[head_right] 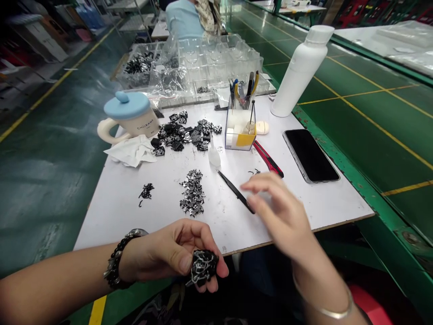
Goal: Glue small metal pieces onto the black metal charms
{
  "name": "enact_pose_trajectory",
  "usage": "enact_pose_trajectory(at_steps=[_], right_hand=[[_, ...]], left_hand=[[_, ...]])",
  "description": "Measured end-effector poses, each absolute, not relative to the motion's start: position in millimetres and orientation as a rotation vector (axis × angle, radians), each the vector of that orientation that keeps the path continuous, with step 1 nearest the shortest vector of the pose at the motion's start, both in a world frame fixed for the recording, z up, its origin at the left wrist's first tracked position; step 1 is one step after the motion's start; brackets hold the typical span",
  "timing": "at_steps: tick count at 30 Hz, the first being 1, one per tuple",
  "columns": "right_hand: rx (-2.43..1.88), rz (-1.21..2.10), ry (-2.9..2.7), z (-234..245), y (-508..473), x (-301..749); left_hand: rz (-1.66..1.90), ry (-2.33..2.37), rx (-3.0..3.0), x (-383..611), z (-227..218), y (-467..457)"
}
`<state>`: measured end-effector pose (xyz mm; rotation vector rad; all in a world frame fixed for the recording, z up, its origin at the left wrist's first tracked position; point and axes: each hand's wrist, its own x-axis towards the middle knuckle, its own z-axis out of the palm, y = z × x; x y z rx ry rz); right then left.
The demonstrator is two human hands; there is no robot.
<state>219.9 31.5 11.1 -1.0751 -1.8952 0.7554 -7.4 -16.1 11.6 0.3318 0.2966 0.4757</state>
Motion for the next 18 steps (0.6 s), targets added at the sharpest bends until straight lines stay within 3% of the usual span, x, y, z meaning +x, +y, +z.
enact_pose_trajectory(at_steps=[2,5,18], right_hand=[[-1.408,0.391,-2.035,6.1,58.4,227.9],[-1.62,0.183,-2.12,-6.2,84.3,228.4],[-1.731,0.029,-2.257,-24.0,94.5,215.4]], left_hand=[[0.51,0.299,0.336,-9.0,11.8,-15.5],[0.581,0.293,0.333,-9.9,14.1,-14.0],[0.757,0.441,0.297,-11.6,15.6,-6.1]])
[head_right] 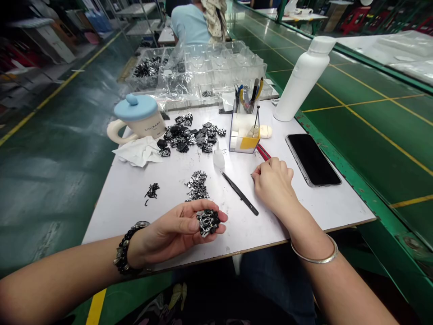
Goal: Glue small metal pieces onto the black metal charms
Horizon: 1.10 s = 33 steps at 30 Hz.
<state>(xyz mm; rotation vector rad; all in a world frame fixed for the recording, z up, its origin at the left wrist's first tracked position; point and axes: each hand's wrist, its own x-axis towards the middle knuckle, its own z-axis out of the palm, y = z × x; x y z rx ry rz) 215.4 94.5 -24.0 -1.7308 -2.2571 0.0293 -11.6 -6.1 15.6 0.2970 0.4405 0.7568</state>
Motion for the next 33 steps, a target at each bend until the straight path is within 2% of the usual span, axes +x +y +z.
enact_pose_trajectory(at_steps=[6,12,18,24,33], right_hand=[[-1.445,0.06,-2.28,3.6,72.0,212.1],[-0.776,0.409,-2.386,47.5,25.4,200.8],[-0.696,0.516,-2.409,47.6,9.9,190.5],[-0.602,0.441,-2.389,43.6,11.1,186.2],[-0.684,0.348,-2.301,40.4,6.2,184.4]], left_hand=[[0.774,0.457,0.291,-11.8,15.6,-4.3],[0.803,0.525,0.303,-9.1,16.0,-3.7],[0.79,0.55,0.315,-7.4,14.4,-4.6],[0.792,0.542,0.306,-7.8,12.9,-5.5],[0.823,0.572,0.225,-6.3,14.2,-4.7]])
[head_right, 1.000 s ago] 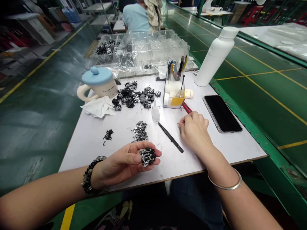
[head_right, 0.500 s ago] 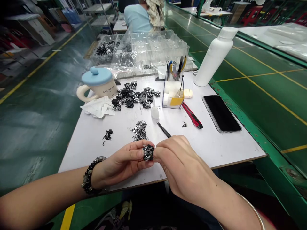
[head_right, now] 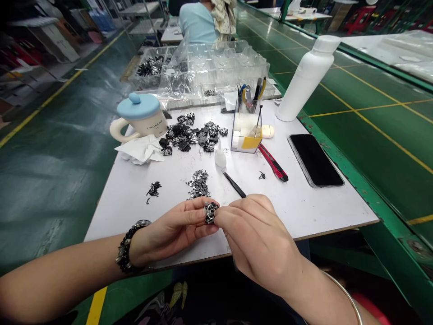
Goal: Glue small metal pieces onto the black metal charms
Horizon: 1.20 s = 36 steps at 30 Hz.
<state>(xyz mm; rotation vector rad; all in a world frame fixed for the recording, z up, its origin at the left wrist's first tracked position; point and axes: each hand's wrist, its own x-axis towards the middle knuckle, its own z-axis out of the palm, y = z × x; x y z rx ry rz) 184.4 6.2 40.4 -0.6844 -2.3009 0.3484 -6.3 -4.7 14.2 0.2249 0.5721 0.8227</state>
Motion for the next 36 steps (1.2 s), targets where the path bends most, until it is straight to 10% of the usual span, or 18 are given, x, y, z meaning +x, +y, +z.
enact_pose_trajectory(at_steps=[26,36], right_hand=[[-0.73,0.244,-2.058,15.6,-18.1,172.9],[-1.013,0.813,-1.873,4.4,-7.6,181.7]], left_hand=[[0.893,0.614,0.17,-4.7,13.2,-6.3],[0.822,0.466,0.32,-9.7,12.9,-6.3]])
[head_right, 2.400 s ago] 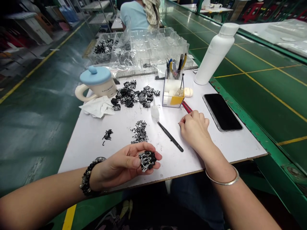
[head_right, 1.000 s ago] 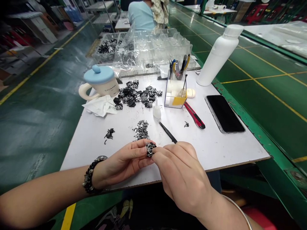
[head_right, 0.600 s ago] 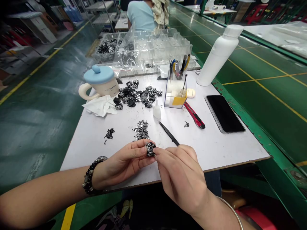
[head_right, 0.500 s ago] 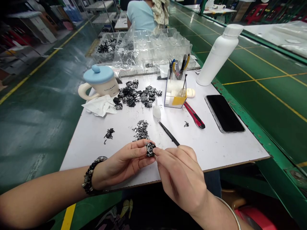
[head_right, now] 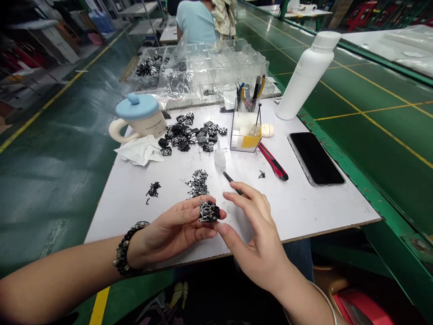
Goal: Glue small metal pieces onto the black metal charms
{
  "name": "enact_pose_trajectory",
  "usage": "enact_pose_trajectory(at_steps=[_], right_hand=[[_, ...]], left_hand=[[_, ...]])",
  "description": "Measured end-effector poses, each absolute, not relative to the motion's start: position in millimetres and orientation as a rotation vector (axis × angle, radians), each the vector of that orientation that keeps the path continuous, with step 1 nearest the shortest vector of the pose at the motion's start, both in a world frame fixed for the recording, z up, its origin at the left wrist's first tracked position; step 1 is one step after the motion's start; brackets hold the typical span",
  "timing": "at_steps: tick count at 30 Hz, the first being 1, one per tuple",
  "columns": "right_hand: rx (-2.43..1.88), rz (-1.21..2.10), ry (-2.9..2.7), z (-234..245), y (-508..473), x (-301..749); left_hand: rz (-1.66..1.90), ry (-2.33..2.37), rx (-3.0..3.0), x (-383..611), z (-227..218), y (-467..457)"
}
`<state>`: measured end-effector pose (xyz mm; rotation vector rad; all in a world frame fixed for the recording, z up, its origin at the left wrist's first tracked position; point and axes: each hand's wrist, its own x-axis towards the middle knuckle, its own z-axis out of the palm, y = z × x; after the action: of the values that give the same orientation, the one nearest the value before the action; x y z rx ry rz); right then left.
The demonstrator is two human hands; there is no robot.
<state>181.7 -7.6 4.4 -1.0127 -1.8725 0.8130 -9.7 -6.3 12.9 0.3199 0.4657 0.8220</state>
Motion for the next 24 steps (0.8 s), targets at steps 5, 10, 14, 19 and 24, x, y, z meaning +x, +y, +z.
enact_pose_trajectory(at_steps=[5,10,14,19,24], right_hand=[[-0.927,1.086,-1.877,4.2,-2.1,179.8],[-0.908,1.095,-1.829,-1.2,0.1,181.7],[-0.907,1.142,-1.856,0.7,0.2,187.4],[-0.887,1.185,-1.923,6.0,-0.5,188.4],[-0.916,1.213,-1.954,8.1,-1.4,186.2]], left_hand=[[0.764,0.469,0.385,-6.7,10.6,-7.7],[0.891,0.706,0.85,-12.9,14.4,-9.3],[1.112,0.872,1.875,-21.6,23.8,-7.0],[1.11,0.846,2.2,-23.2,27.1,-5.4],[1.155,0.819,2.255,-22.1,21.8,-7.4]])
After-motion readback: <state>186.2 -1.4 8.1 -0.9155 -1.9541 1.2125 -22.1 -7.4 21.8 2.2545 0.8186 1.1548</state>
